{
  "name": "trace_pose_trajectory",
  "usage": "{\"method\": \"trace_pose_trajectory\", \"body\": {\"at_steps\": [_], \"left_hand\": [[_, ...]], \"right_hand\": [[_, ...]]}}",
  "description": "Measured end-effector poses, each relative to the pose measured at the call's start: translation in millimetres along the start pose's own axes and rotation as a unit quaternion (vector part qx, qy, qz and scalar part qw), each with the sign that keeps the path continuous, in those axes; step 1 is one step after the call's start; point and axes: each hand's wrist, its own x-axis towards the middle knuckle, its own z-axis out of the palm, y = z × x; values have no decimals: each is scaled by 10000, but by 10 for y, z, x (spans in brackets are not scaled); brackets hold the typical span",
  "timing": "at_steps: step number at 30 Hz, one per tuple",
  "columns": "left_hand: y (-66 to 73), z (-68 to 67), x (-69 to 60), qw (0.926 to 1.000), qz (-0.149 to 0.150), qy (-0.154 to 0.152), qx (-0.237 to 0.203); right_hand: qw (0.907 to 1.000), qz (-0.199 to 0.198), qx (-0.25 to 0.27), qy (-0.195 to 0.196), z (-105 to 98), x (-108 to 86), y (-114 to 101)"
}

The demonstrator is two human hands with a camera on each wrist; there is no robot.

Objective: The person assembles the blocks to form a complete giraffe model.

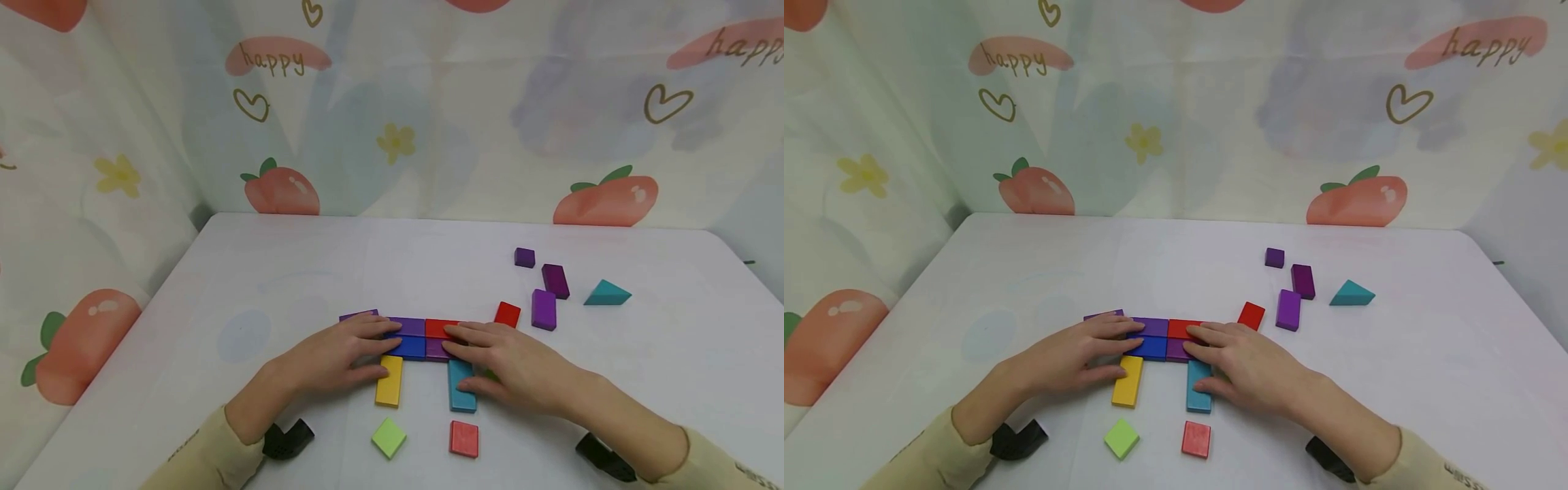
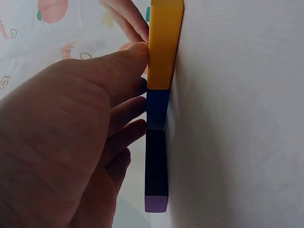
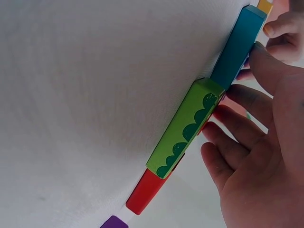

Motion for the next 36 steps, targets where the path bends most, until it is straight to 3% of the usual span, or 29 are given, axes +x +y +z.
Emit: {"method": "trace_pose_trajectory", "body": {"at_steps": [16, 24, 31, 36], "left_hand": [[-27, 20, 0, 9994, 51, 160, -302], [-41, 54, 6, 9973, 270, 477, -481], [-24, 68, 23, 9981, 169, 271, -532], [-17, 77, 32, 9979, 178, 316, -533]], "right_hand": [[10000, 34, 66, -5, -13, 12, 11], [9994, 32, 355, 36, -17, 26, 33], [9984, -85, 525, 206, -35, 32, 29], [9979, -194, 543, 301, -50, 20, 11]]}}
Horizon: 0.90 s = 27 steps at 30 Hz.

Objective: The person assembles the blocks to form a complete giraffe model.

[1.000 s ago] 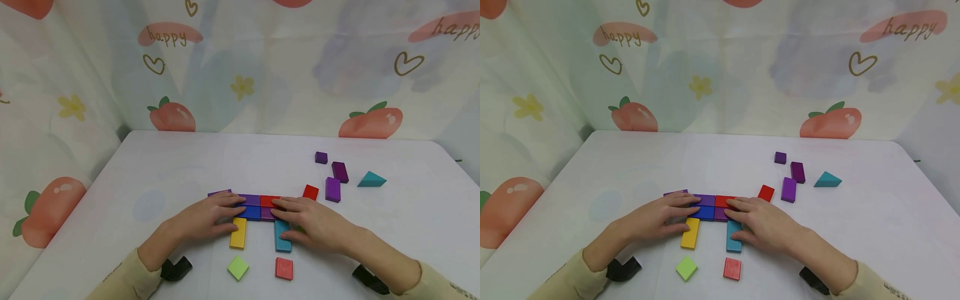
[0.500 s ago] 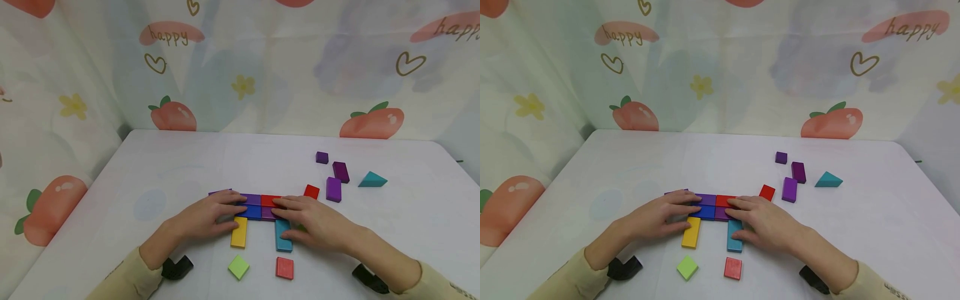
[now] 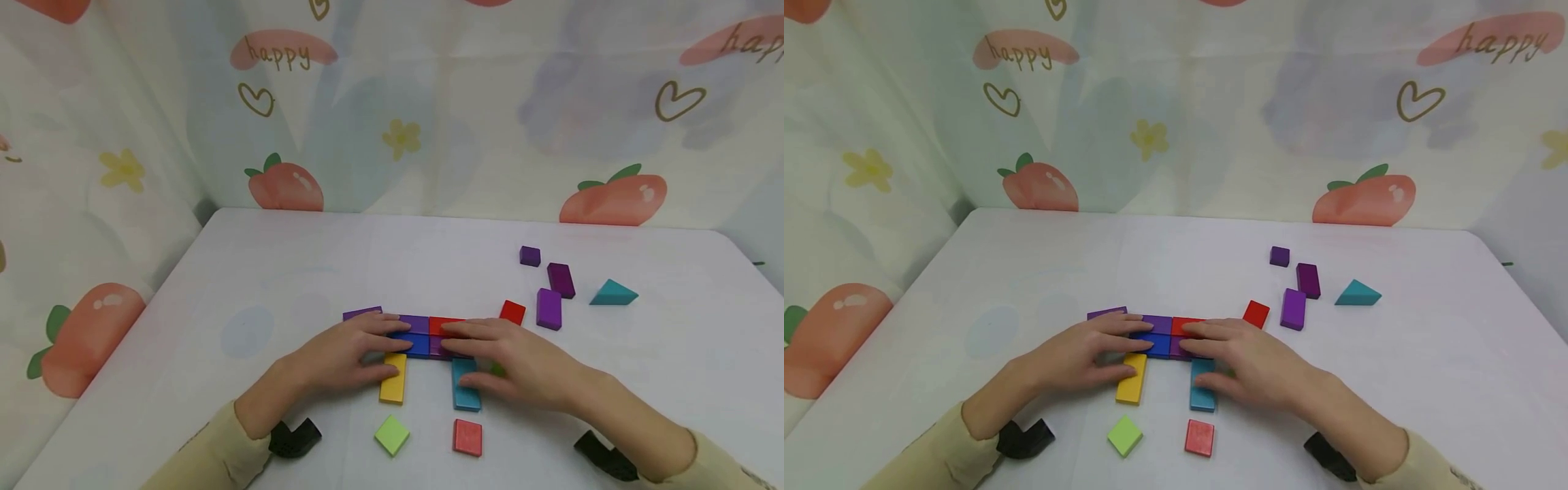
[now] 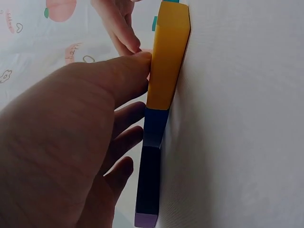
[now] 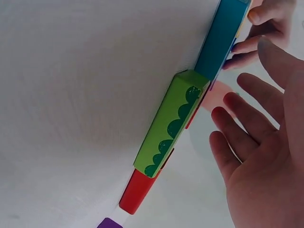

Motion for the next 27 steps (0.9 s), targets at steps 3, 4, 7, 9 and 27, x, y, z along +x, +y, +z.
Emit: {"method": "trace_pose_trajectory", "body": {"at_steps": [3, 4, 7, 9, 27], "left_hand": [[2, 5, 2, 9999, 49, 102, 31], [6, 4, -1, 9998, 77, 162, 34], [26, -8, -22, 9989, 236, 397, -25], [43, -21, -53, 9977, 392, 547, -94], [184, 42, -471, 9845, 1743, 21, 209]], "right_hand": [[10000, 17, -19, -15, -4, 10, 11], [10000, 44, -23, -35, -4, 12, 17], [9999, 125, -17, -86, 1, 12, 32], [9998, 168, -21, -123, 4, 11, 35], [9995, 189, -163, -184, 17, 12, 31]]}}
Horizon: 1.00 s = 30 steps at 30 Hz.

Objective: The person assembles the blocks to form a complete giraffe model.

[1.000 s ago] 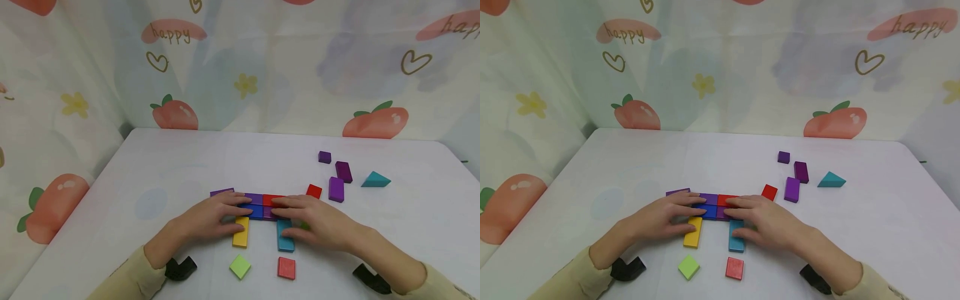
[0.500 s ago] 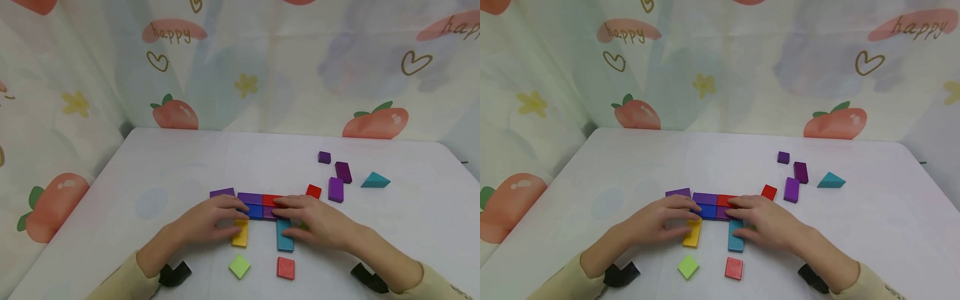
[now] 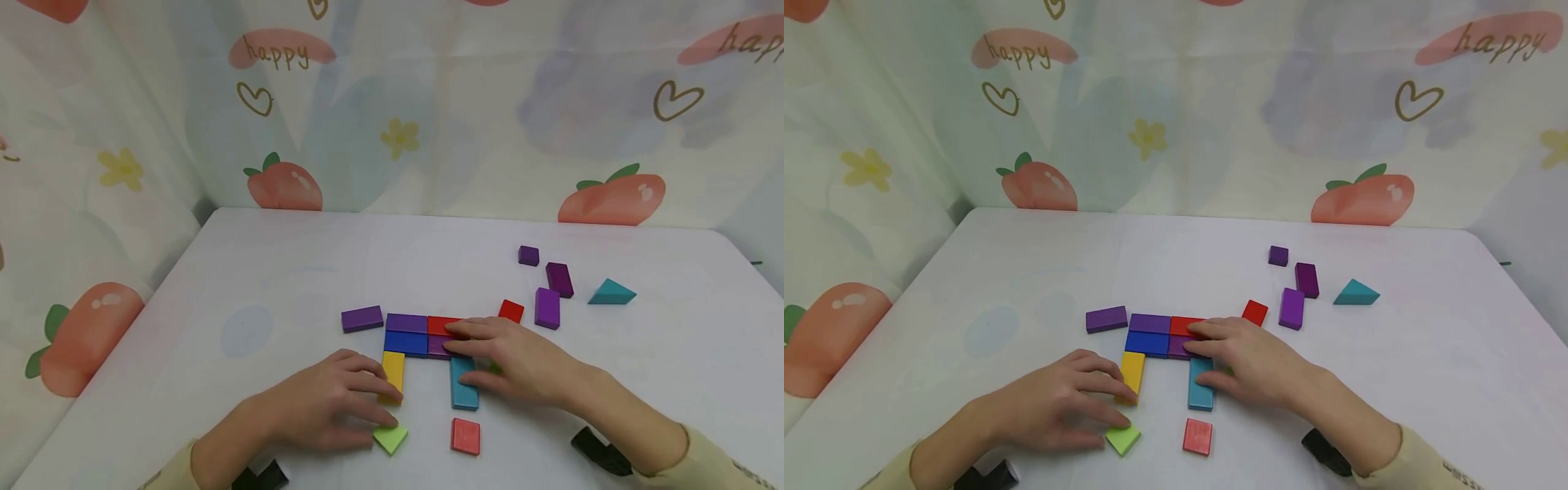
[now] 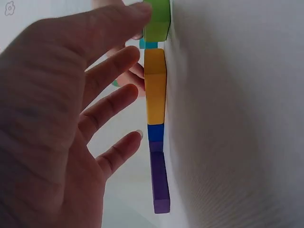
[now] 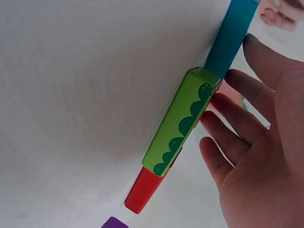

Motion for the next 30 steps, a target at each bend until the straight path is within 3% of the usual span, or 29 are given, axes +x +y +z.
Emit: {"method": "trace_pose_trajectory", "body": {"at_steps": [5, 16, 23, 30], "left_hand": [[45, -2, 17, 9989, 164, -171, 395], [85, 30, -51, 9930, 315, 333, 1085], [66, 16, -29, 9943, 10, 241, 1040], [55, 28, -8, 9929, 61, 292, 1150]], "right_hand": [[10000, -4, -13, -28, -1, -5, -8], [10000, -54, 0, -20, -23, -11, -16], [10000, -85, 15, -12, -35, -5, -15], [9999, -126, -11, 1, -31, -6, -7]]}}
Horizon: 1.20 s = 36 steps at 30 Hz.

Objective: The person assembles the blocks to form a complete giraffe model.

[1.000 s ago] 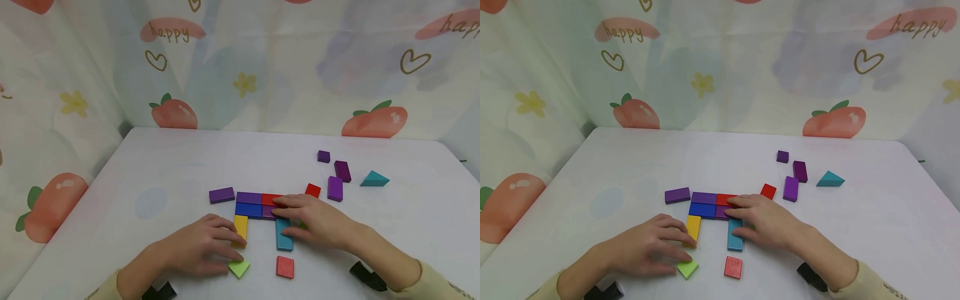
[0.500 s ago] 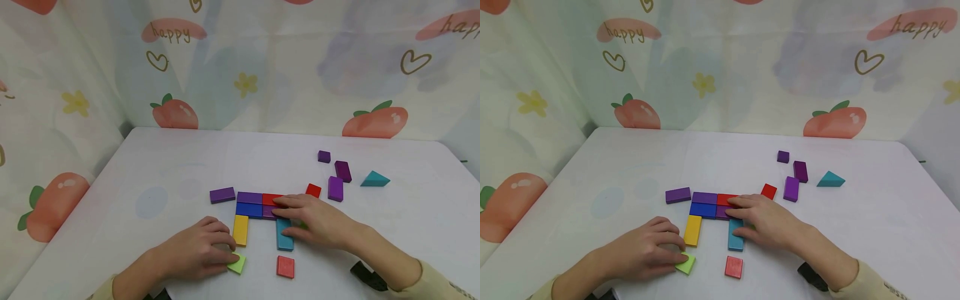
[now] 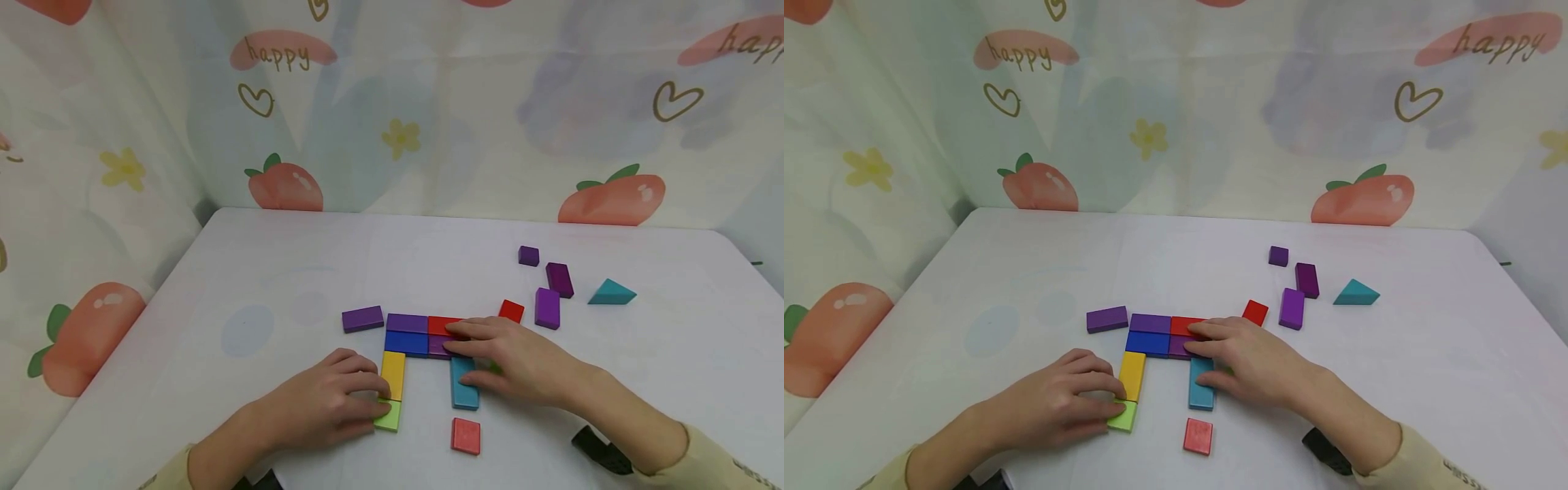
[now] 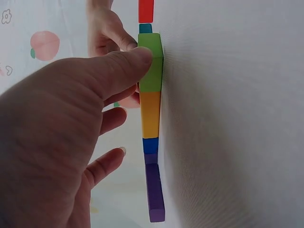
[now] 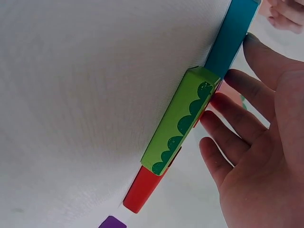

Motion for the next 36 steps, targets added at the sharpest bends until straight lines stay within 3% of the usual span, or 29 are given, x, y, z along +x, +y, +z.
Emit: {"method": "trace_pose_trajectory", "body": {"at_steps": [14, 19, 24, 36], "left_hand": [[13, 1, 20, 9998, -89, -121, -93], [-6, 11, 19, 9983, -339, 119, -448], [-91, 10, 100, 9947, -653, 387, -691], [-386, 60, 302, 9882, -1138, -96, -1017]], "right_hand": [[10000, -50, -28, 0, -7, 4, -4], [10000, -31, 7, -16, -12, 8, -3], [10000, 44, 21, 24, 4, 12, 4], [9979, 51, -18, 650, -66, -50, -31]]}}
